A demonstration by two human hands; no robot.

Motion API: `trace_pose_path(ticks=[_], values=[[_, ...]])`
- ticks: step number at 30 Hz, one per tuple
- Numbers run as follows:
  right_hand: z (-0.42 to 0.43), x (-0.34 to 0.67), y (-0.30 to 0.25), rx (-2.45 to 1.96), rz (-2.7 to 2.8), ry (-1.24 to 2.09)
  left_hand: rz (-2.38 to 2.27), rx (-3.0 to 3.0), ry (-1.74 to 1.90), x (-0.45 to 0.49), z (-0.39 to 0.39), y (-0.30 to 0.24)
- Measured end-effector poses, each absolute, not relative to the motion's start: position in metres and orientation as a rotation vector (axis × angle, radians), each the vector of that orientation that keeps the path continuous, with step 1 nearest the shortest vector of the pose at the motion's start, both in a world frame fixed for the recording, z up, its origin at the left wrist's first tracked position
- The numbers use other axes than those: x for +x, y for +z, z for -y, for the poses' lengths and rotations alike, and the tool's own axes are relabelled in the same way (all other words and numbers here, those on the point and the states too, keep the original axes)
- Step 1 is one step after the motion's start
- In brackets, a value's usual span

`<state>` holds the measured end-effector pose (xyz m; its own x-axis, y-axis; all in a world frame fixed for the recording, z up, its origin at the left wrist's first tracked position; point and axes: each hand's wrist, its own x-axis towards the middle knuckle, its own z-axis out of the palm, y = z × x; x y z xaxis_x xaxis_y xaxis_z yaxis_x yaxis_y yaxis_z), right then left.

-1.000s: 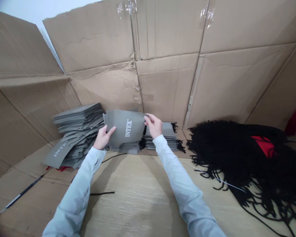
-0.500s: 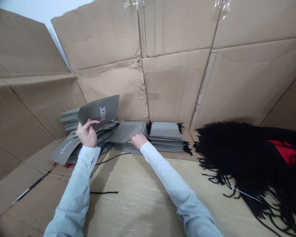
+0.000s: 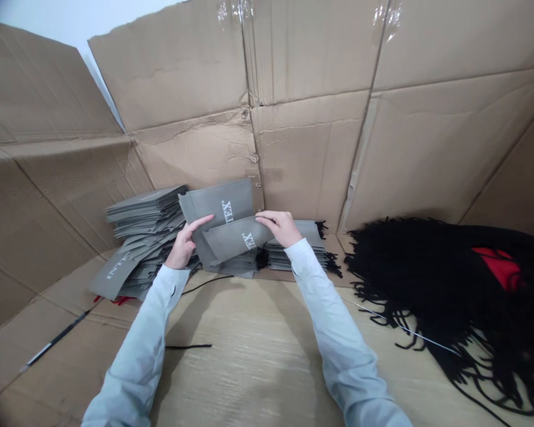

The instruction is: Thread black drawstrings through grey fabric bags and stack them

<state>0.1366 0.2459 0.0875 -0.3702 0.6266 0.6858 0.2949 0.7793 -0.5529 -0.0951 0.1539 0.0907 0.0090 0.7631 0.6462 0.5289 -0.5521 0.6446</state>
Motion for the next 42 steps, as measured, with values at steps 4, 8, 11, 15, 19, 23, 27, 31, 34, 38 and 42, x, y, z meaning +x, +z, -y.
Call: trace_pose_path(ticks=[4, 8, 11, 15, 19, 23, 27, 31, 34, 38, 42], values=[[-0.248, 0.133, 0.085, -0.66, 1.928, 0.542, -1.332, 2.001, 1.553, -0.079, -0.151, 0.094], [-0.252, 0.146, 0.089, -0.622, 1.909, 0.7, -1.174, 1.672, 1.679, -0.076, -0.152, 0.093], [-0.253, 0.156, 0.093, -0.633, 1.776, 0.689, -1.08, 1.478, 1.663, -0.081, -0.155, 0.09], [-0.249, 0.152, 0.095, -0.692, 1.612, 0.54, -1.012, 1.274, 1.61, -0.077, -0.158, 0.083], [-0.248, 0.136, 0.09, -0.758, 1.556, 0.437, -1.122, 1.247, 1.425, -0.067, -0.162, 0.077], [-0.262, 0.113, 0.067, -0.787, 1.39, 0.609, -1.241, 1.508, 1.697, -0.077, -0.166, 0.082], [-0.265, 0.085, 0.035, -0.809, 1.818, 0.517, -1.544, 1.784, 2.254, -0.104, -0.154, 0.098], [-0.245, 0.064, 0.02, -0.819, 2.535, 0.014, -1.968, 1.531, 2.574, -0.122, -0.133, 0.109], [-0.233, 0.06, 0.024, -0.984, 2.75, -0.174, -2.119, 1.414, 2.635, -0.127, -0.127, 0.11], [-0.23, 0.067, 0.041, -1.09, 2.763, -0.233, -2.012, 1.543, 2.539, -0.131, -0.134, 0.106], [-0.232, 0.088, 0.064, -0.861, 2.549, -0.233, -1.831, 1.623, 2.363, -0.133, -0.146, 0.1]])
